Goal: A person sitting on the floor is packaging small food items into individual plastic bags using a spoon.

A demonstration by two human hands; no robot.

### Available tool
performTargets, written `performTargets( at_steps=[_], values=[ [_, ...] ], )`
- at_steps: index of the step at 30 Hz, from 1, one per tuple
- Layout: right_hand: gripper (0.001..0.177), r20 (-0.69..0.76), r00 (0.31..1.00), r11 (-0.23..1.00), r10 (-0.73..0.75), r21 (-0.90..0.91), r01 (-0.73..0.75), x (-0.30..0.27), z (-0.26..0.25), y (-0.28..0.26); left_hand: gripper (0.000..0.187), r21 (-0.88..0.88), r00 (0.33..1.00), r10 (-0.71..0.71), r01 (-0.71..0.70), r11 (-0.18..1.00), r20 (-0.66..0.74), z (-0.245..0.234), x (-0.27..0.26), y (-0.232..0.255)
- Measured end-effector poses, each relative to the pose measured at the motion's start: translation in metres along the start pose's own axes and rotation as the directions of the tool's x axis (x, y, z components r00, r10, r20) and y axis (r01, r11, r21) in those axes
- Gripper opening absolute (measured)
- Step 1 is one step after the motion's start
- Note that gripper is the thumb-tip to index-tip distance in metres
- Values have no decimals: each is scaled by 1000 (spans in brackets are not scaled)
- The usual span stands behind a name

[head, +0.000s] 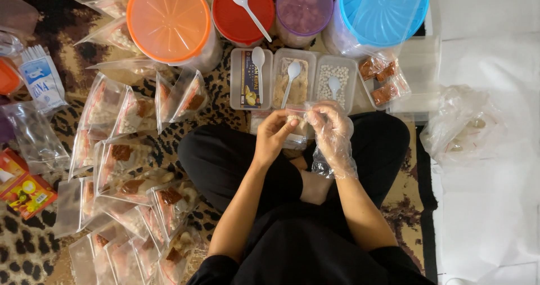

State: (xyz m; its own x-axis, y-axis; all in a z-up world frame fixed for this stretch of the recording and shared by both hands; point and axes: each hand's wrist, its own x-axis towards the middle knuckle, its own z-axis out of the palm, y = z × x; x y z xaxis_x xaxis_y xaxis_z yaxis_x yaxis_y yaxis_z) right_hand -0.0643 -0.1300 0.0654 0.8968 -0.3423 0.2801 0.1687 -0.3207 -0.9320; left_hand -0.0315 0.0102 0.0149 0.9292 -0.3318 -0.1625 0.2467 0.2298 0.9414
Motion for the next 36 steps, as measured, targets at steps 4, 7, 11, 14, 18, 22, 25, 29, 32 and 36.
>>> performTargets(
  at_steps=[4, 7, 11, 14, 18, 22, 25, 29, 32, 36],
  values=[
    [16, -1, 1000, 1000, 12, -4, -12, 1, 1, -3, 13, -23, 997, 32, -34, 999, -69, 11, -1, 18],
    [17, 3, 999, 998, 35, 56, -35, 1, 7, -14, 9, 20, 988, 63, -61, 998, -144, 5, -1, 8],
    [21, 13, 998, 998, 60, 29, -60, 3, 9, -22, 8, -8, 984, 68, -70, 998, -162, 18, -9, 26],
    [20, 16, 996, 996, 83, 43, -84, 1, 10, -22, 9, 1, 984, 84, -85, 996, -157, 20, -10, 29],
    [19, -3, 998, 998, 60, 30, -60, -2, 14, -14, 9, -35, 984, 82, -89, 995, -160, 19, -13, 26],
    [20, -14, 998, 998, 57, 17, -57, -7, 17, -6, 10, -43, 985, 119, -125, 991, -125, 20, -10, 33],
    [19, 3, 997, 996, 82, 27, -82, -8, 15, -5, 10, -32, 985, 138, -142, 989, -104, 13, -8, 21],
    [20, 13, 995, 994, 104, 35, -104, -8, 15, -5, 10, -29, 985, 150, -153, 988, -85, 12, -7, 15],
    [18, 21, 997, 997, 79, -10, -79, -5, 16, -9, 10, -51, 985, 158, -162, 985, -75, 10, -5, 9],
    [23, 22, 994, 994, 106, 16, -107, -6, 12, -1, 8, -70, 976, 198, -205, 976, -94, 5, -2, 8]
  ],
)
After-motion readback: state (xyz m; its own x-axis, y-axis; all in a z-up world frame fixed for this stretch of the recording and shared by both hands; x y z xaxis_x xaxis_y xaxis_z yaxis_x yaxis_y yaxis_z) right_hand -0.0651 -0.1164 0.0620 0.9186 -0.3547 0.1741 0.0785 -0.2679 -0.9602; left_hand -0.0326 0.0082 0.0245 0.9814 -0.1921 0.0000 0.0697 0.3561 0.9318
